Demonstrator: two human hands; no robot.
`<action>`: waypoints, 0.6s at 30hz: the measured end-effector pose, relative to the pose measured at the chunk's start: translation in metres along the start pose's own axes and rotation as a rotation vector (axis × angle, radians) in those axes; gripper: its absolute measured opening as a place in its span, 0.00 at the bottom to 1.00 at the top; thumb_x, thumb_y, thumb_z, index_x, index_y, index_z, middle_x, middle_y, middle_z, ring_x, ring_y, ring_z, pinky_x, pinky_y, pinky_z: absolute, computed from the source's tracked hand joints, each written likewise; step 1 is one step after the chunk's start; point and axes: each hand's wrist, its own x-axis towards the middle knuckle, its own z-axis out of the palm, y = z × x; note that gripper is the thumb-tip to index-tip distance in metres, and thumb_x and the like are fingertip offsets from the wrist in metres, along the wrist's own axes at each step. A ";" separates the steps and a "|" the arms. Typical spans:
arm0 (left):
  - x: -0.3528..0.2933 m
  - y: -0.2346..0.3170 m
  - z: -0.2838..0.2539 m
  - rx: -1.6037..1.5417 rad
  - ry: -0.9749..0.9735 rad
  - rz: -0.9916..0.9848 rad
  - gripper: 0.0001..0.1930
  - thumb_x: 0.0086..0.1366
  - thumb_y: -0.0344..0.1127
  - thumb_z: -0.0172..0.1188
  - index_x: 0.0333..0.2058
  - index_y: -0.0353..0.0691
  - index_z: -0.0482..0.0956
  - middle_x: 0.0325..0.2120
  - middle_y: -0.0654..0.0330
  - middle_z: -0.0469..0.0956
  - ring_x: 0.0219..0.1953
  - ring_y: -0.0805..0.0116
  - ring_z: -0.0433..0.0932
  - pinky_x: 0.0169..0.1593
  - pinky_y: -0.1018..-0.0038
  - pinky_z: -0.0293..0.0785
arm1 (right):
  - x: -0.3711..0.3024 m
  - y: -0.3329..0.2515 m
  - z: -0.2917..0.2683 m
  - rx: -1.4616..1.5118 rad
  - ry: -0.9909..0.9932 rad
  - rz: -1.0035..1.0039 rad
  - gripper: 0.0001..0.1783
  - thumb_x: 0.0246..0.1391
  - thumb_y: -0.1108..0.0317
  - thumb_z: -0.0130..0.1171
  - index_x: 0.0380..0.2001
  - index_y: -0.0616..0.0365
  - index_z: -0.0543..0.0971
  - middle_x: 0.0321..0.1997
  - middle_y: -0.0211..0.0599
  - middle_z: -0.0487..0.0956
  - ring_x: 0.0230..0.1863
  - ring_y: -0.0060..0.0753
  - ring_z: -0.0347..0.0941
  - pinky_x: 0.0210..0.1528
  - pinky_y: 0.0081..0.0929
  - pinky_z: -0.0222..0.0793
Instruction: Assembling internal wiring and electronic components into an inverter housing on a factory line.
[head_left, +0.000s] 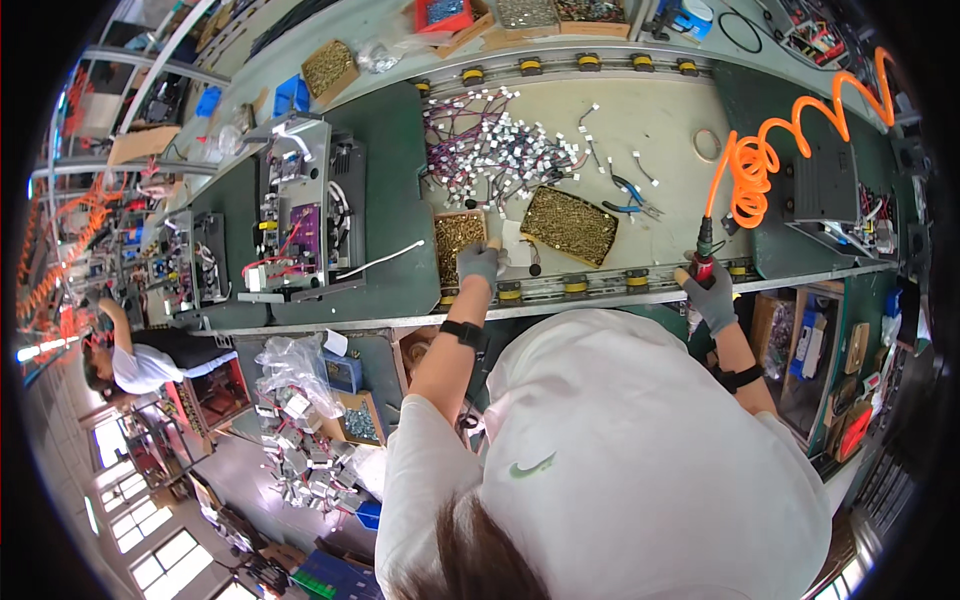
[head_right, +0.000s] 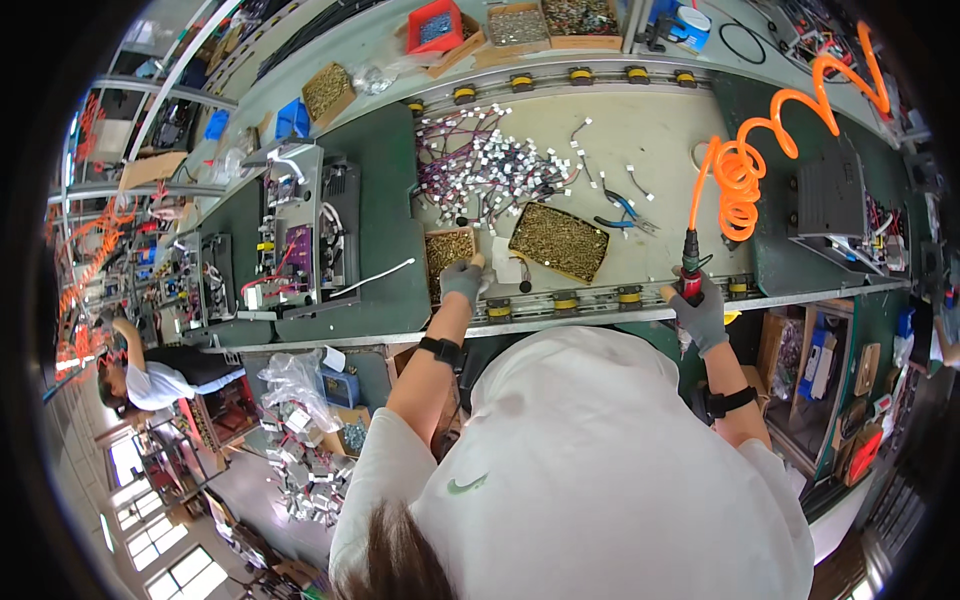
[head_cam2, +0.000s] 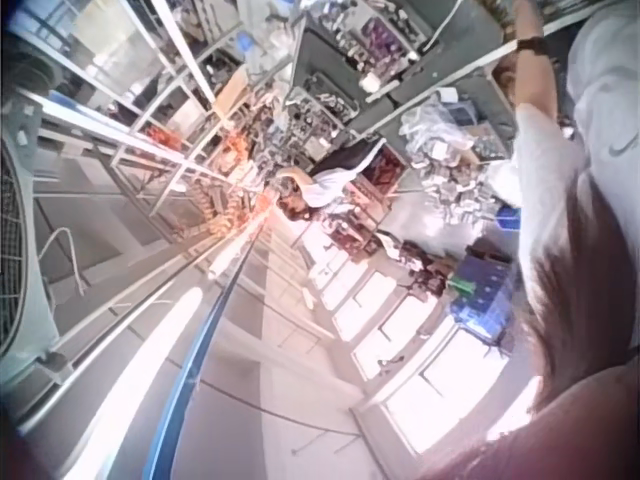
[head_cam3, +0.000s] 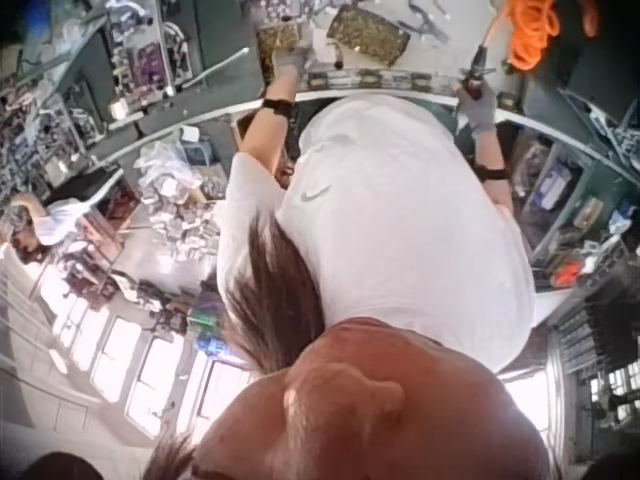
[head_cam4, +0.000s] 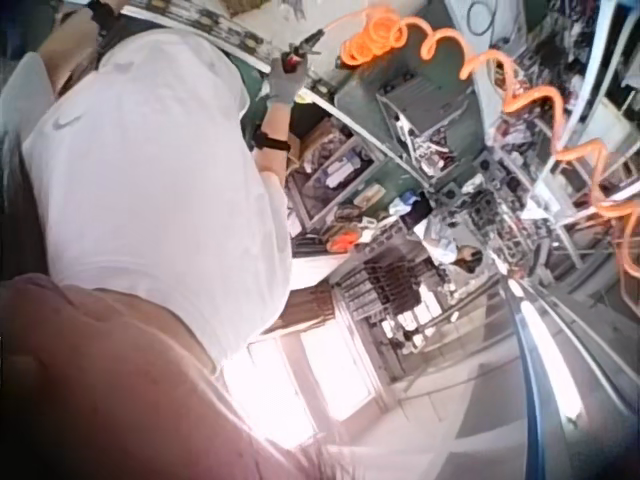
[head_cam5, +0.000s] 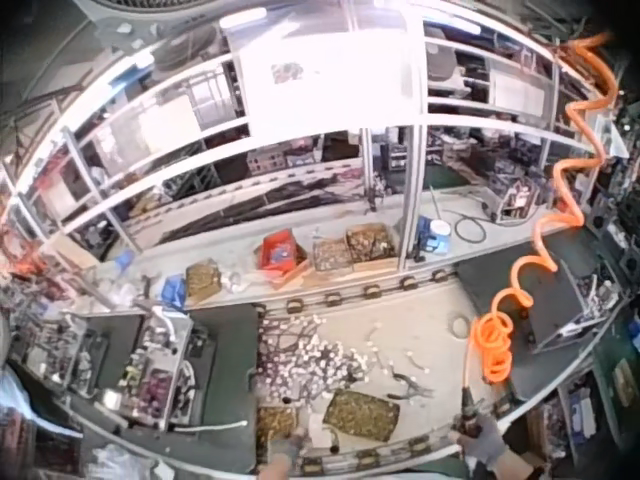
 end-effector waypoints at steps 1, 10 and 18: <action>0.013 -0.001 -0.006 0.251 0.171 0.088 0.14 0.58 0.35 0.57 0.41 0.33 0.76 0.30 0.52 0.80 0.25 0.63 0.79 0.29 0.71 0.74 | 0.000 -0.009 0.003 0.046 -0.017 -0.014 0.22 0.43 0.70 0.66 0.45 0.60 0.75 0.28 0.24 0.73 0.26 0.15 0.65 0.30 0.16 0.64; -0.037 0.011 -0.076 0.755 0.451 0.352 0.19 0.56 0.41 0.56 0.47 0.46 0.75 0.40 0.49 0.78 0.44 0.50 0.76 0.47 0.62 0.71 | 0.006 0.015 0.004 -0.061 0.044 -0.102 0.24 0.42 0.68 0.68 0.44 0.62 0.74 0.32 0.26 0.74 0.32 0.16 0.67 0.37 0.17 0.65; -0.034 0.009 -0.168 1.065 0.643 -0.081 0.58 0.40 0.55 0.71 0.63 0.35 0.46 0.64 0.51 0.49 0.65 0.55 0.51 0.64 0.70 0.55 | 0.020 0.009 0.028 -0.020 -0.080 -0.013 0.21 0.43 0.74 0.64 0.43 0.59 0.73 0.27 0.21 0.68 0.25 0.13 0.64 0.27 0.15 0.61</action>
